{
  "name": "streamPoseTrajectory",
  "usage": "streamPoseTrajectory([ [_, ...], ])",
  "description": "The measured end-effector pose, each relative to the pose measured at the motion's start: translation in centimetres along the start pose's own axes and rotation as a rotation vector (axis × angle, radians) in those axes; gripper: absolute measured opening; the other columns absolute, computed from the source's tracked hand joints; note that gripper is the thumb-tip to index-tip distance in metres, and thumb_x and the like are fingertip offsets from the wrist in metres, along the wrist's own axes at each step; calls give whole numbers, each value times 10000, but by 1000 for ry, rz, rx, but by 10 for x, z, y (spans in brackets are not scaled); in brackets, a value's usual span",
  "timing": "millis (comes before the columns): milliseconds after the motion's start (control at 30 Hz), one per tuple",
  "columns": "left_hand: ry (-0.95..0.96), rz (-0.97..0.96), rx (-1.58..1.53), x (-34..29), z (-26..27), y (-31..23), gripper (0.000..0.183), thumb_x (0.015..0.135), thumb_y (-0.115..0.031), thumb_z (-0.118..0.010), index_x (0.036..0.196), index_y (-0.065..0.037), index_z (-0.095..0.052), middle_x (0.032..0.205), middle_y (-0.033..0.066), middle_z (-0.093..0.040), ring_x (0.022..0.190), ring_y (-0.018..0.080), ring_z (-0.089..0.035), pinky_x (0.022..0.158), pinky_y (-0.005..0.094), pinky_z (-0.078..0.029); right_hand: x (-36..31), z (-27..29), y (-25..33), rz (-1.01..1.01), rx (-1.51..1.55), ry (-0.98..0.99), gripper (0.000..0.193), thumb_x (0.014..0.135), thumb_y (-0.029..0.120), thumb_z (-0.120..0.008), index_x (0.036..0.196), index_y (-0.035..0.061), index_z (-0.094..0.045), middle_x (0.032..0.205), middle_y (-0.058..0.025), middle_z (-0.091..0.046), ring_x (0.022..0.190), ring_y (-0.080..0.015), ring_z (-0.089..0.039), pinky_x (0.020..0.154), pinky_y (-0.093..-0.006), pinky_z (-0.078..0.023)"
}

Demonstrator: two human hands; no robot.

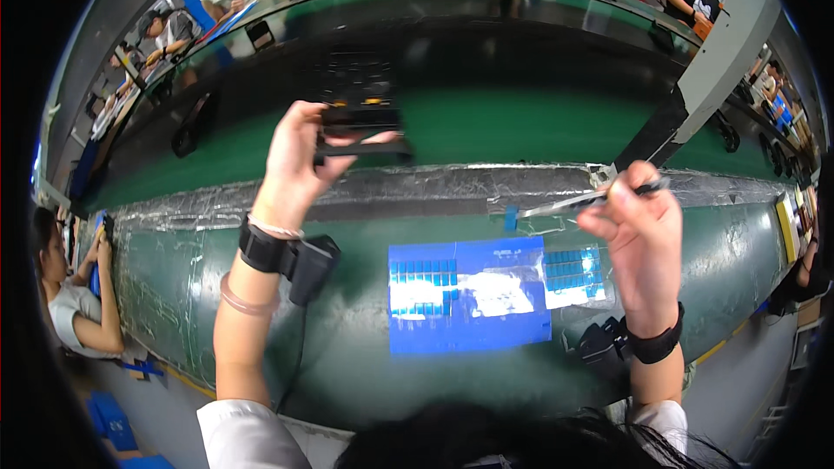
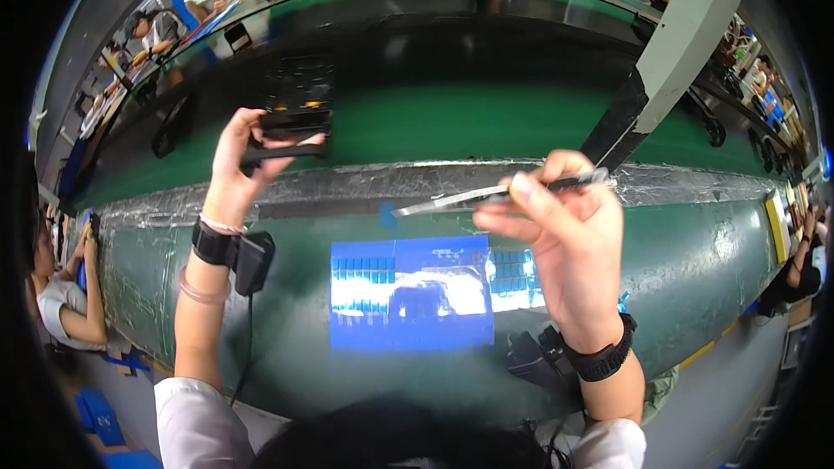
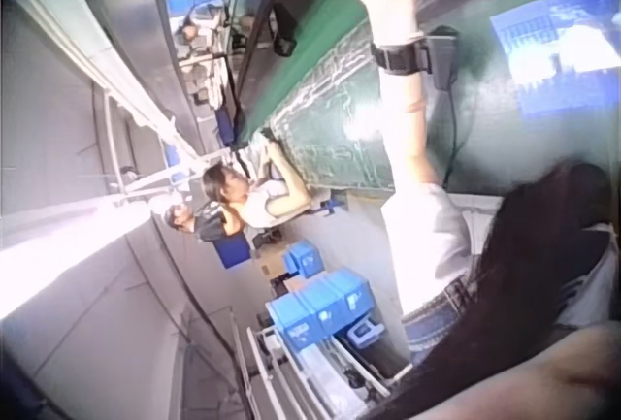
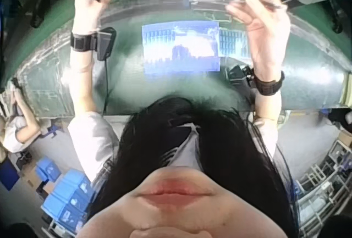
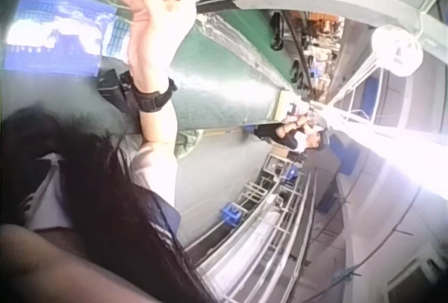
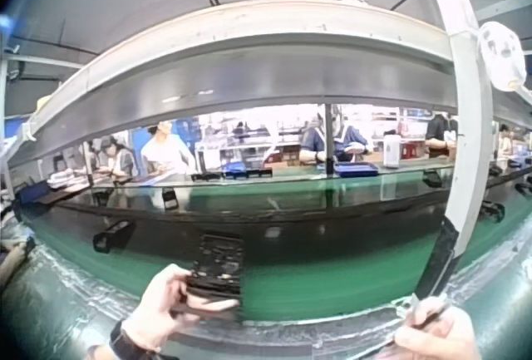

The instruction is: Using tweezers to pick up small electronic components from a blue tray and precisely placing them into a plastic housing on a factory assembly line.

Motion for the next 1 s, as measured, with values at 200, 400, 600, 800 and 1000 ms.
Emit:
streamPoseTrajectory([
  [200, 265, 25, -180, -55, -80, 47, 358, 748, -72, -323, 1082, 52, -299, 1094, 198, -385, 1012, 312, -393, 864, 497, -297, -6, -38, 31, 214, -143, 8, 126, 737, 13, -462, 836, 30, -386, 744, -107, -517, 638, -187, -569, 572, -258, -503],
  [400, 357, 111, -51, -94, -109, 60, 555, 683, -84, -428, 1167, 51, -193, 1135, 195, -347, 1019, 304, -397, 827, 467, -346, -18, -41, 23, 194, -324, -45, 162, 712, 9, -449, 849, 1, -364, 738, -123, -500, 601, -188, -567, 547, -257, -503],
  [600, 326, -83, 41, -102, -100, 58, 624, 605, 65, -439, 1176, 55, -188, 1140, 150, -358, 1057, 225, -367, 882, 321, -291, -23, -51, 15, 168, -364, -34, 165, 712, -8, -420, 862, -19, -352, 730, -113, -467, 595, -177, -556, 533, -260, -510],
  [800, 364, -130, 101, -104, -98, 61, 646, 589, 75, -442, 1182, 58, -186, 1148, 149, -349, 1071, 220, -350, 885, 310, -277, -24, -52, 16, 195, -337, 70, 176, 709, -23, -405, 875, -30, -348, 734, -109, -433, 620, -164, -547, 534, -273, -518],
  [1000, 386, -219, 158, -105, -96, 61, 661, 588, 63, -451, 1190, 55, -177, 1156, 152, -339, 1066, 231, -357, 885, 313, -277, -23, -35, 18, 303, -454, -25, 187, 711, -24, -403, 888, -38, -342, 740, -108, -429, 643, -163, -545, 531, -274, -521],
])
Point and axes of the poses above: each hand's wrist, its own x-axis towards the middle knuckle, its own z-axis out of the back of the hand, y = z × x, the point moved 6 cm from there along x, towards the middle knuckle
